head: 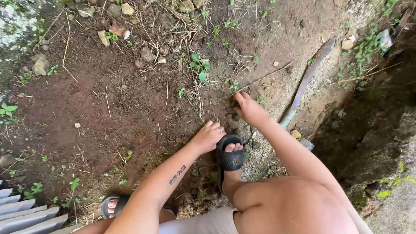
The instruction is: Dig into the soil and remove weeds by hand and using a tool.
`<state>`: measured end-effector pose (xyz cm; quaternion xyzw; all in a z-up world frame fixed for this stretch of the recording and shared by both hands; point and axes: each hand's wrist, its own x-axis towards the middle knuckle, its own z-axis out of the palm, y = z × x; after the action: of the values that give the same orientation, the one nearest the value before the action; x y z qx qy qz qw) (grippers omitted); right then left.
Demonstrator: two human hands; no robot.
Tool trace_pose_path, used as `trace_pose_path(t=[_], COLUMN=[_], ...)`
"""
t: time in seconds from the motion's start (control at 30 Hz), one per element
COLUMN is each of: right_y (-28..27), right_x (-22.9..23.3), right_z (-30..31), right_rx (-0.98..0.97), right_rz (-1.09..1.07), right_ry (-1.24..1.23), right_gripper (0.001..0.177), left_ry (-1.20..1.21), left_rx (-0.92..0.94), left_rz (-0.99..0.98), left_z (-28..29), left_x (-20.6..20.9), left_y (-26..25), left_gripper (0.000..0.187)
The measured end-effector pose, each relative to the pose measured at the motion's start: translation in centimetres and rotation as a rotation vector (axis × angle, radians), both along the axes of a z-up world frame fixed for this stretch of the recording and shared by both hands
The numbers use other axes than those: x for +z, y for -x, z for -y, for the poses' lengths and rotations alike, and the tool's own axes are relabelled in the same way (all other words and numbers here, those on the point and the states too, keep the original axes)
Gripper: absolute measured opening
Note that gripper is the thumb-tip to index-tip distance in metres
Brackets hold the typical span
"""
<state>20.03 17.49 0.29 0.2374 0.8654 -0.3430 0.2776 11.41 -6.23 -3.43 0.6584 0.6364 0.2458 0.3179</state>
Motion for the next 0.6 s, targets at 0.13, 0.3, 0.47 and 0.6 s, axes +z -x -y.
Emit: trace_pose_path(t=[0.13,0.3,0.47,0.6], right_y=[1.2,5.4,14.4,8.7], right_x=[0.4,-0.4,10.4,4.2], right_z=[0.5,-2.0,-3.1,-2.7], right_rx=[-0.042,-0.154,-0.771,-0.273], right_rz=[-0.050,-0.035,-0.531,-0.284], right_ry=[-0.021,0.157,0.749,0.009], right_gripper=[0.046,0.027,0.046,0.036], left_ry=[-0.025,0.320,-0.070,0.388], left_rx=[0.050,0.749,0.977,0.602], left_rz=[0.097,0.123,-0.234,-0.012], left_z=[-2.3,-7.5,-8.4,-7.3], left_x=[0.7,6.7,9.3,6.5], left_y=[2.7,13.5,18.3,14.5], left_gripper=[0.021,0.016,0.014,0.012])
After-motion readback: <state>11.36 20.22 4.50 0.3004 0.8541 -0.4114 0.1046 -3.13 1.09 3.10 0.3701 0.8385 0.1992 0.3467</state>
